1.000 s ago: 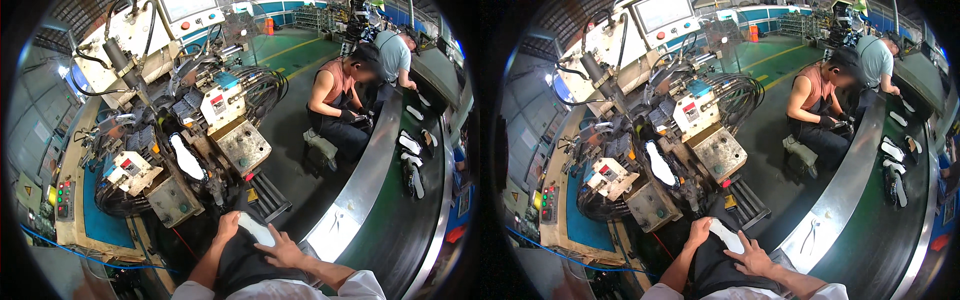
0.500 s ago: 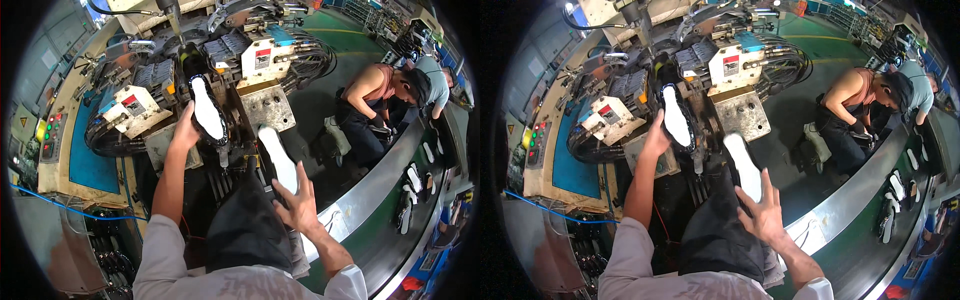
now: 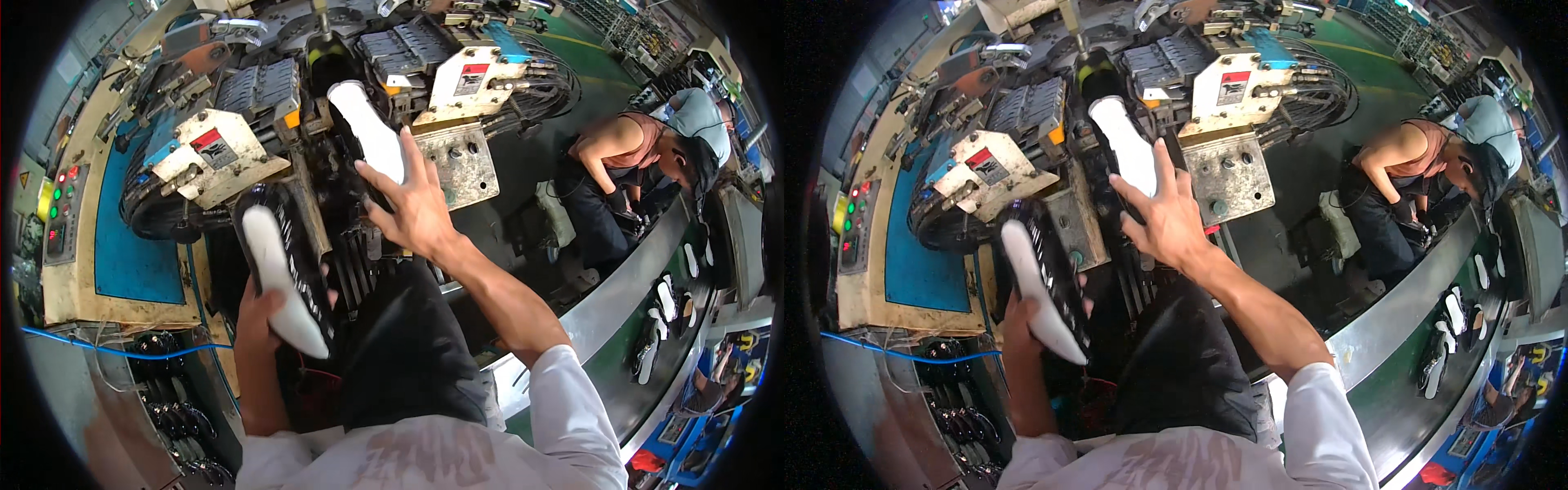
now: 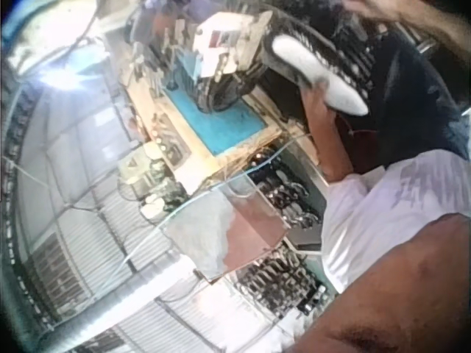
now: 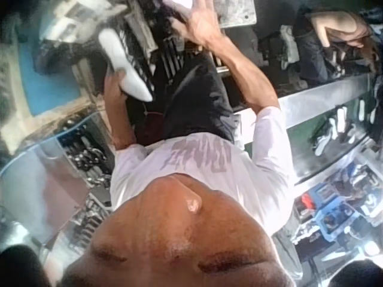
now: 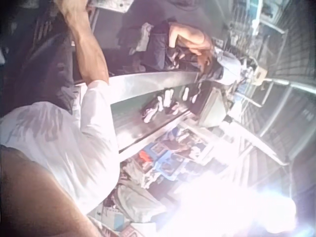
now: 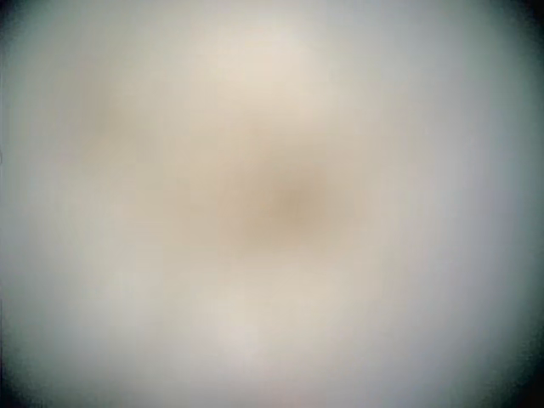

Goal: The person repeatedly picks up black shoe uppers and white insoles from a metal table. They place the insole into the upper and press the edges together by hand to secure the fit. The person then places the assembled shoe onto a nearby conveyor belt. This process is repeated for multiple pairs of shoes throughout the video.

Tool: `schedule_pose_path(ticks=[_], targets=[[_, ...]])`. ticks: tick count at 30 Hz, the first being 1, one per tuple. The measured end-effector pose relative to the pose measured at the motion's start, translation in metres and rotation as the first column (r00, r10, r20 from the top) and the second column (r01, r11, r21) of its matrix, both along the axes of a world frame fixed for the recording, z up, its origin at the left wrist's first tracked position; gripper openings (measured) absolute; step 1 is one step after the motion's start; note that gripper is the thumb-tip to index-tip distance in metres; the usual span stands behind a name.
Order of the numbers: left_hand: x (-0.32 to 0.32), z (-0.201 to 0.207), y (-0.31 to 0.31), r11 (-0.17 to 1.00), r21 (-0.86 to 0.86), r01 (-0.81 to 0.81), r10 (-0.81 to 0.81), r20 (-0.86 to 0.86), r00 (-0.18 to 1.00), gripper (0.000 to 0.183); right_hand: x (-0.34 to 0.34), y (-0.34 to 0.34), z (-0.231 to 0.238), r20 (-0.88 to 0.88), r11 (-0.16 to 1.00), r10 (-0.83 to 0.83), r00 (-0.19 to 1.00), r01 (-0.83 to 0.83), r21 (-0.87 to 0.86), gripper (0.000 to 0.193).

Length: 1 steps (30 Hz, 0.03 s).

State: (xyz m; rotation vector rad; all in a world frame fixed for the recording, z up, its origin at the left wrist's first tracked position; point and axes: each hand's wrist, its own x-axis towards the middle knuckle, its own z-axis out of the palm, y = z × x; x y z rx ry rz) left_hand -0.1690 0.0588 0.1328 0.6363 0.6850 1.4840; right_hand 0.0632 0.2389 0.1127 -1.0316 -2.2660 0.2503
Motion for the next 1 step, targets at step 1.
schedule_pose_path(ticks=[1], targets=[[-0.0031,-0.0016,-0.0031,1.000,-0.005,-0.011,0.011,0.002,1.000,0.086,-0.0103,0.0067,-0.0088,-0.016,1.000,-0.001,1.000,0.000,-0.023,0.066]])
